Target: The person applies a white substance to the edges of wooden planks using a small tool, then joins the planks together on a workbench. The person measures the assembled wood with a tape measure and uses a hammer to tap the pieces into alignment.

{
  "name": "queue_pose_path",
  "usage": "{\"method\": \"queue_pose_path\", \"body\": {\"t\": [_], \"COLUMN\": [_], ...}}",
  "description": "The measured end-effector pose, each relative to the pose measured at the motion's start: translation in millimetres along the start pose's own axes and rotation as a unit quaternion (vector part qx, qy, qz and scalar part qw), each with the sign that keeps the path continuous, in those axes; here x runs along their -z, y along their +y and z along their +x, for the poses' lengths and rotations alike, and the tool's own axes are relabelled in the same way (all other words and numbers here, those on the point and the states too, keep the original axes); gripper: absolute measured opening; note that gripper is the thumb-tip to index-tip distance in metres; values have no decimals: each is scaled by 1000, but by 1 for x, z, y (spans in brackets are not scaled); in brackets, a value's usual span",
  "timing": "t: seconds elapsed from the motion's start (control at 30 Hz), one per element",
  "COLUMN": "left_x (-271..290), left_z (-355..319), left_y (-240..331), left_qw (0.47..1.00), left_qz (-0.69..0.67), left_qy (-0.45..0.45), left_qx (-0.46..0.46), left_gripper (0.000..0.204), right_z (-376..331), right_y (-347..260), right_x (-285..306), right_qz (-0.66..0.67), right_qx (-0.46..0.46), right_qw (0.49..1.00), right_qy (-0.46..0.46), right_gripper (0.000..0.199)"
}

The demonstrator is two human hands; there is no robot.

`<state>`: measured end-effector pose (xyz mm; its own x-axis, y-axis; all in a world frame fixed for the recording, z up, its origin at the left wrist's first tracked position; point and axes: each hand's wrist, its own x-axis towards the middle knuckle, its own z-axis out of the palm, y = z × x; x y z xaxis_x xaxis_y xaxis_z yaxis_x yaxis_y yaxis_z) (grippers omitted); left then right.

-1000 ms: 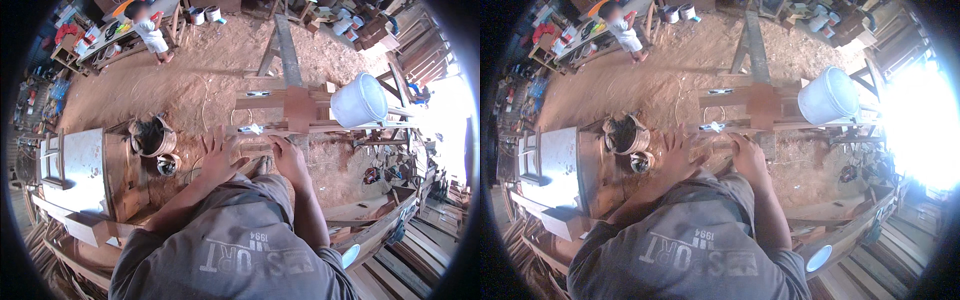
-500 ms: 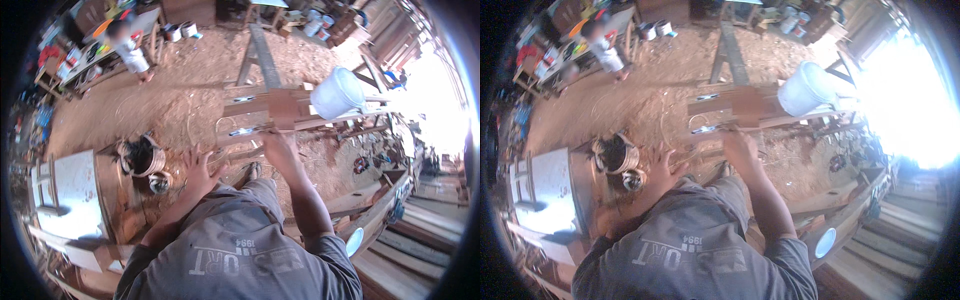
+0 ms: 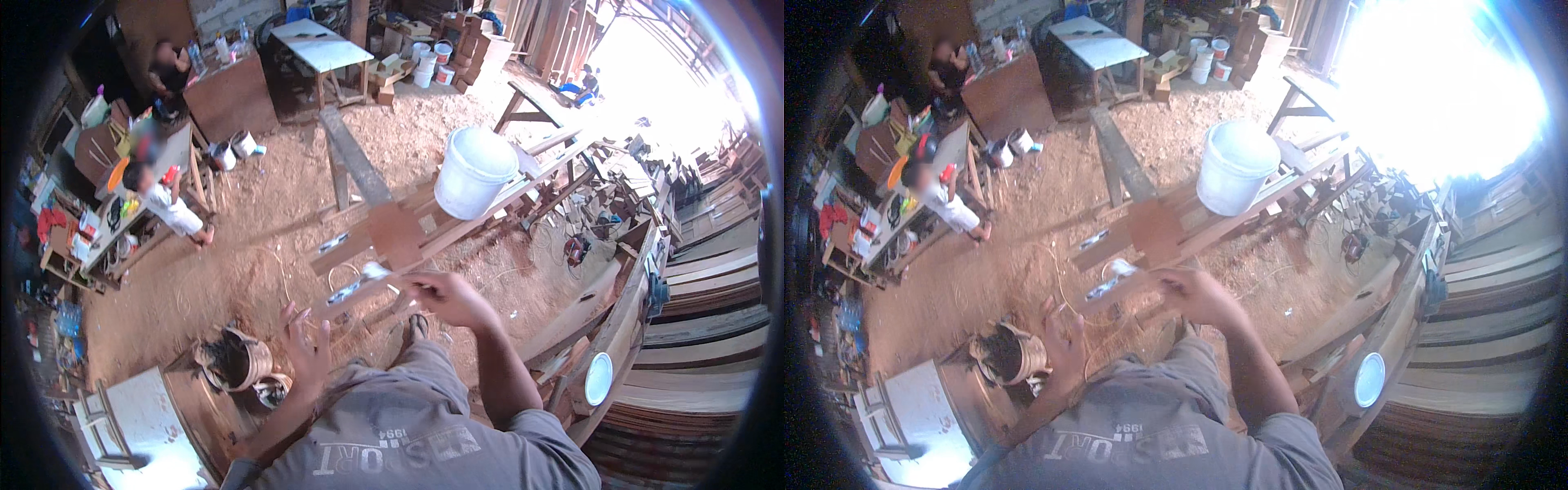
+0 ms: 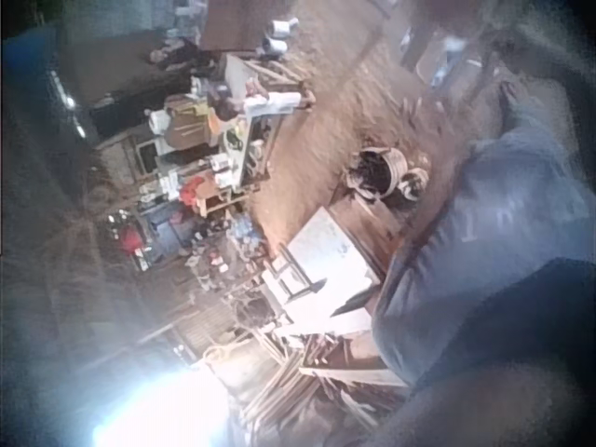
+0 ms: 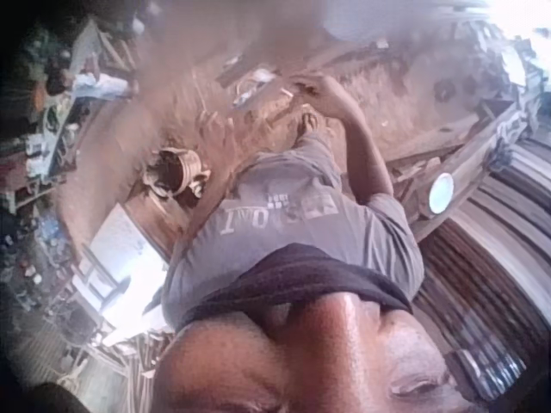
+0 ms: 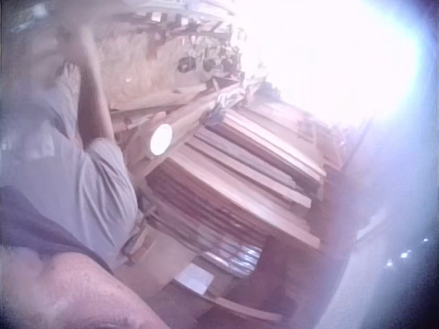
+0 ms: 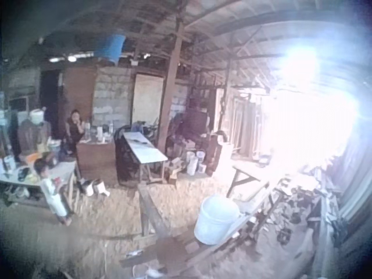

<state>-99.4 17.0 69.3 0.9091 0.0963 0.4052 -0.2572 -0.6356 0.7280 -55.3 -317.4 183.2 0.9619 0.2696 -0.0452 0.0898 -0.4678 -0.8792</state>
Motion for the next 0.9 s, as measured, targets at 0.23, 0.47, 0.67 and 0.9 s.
{"method": "queue_pose_path", "body": {"t": [0.23, 0.47, 0.67, 0.9], "left_x": [-85, -210, -256, -275], "left_z": [111, 220, 263, 272], "left_y": [99, 166, 208, 219], "left_qw": [979, 908, 860, 846], "left_qz": [-189, -347, -411, -431], "left_qy": [-51, -197, -204, -182], "left_qx": [-57, 128, 222, 257], "left_gripper": [56, 70, 75, 77], "right_z": [-66, -277, -403, -389], "right_y": [50, 136, 212, 216], "right_x": [147, 221, 156, 139], "right_qz": [183, -260, -310, -294], "right_qx": [-130, -430, -606, -602], "right_qw": [896, 643, 549, 521], "right_qy": [382, 578, 485, 529], "right_gripper": [27, 37, 49, 37]}}
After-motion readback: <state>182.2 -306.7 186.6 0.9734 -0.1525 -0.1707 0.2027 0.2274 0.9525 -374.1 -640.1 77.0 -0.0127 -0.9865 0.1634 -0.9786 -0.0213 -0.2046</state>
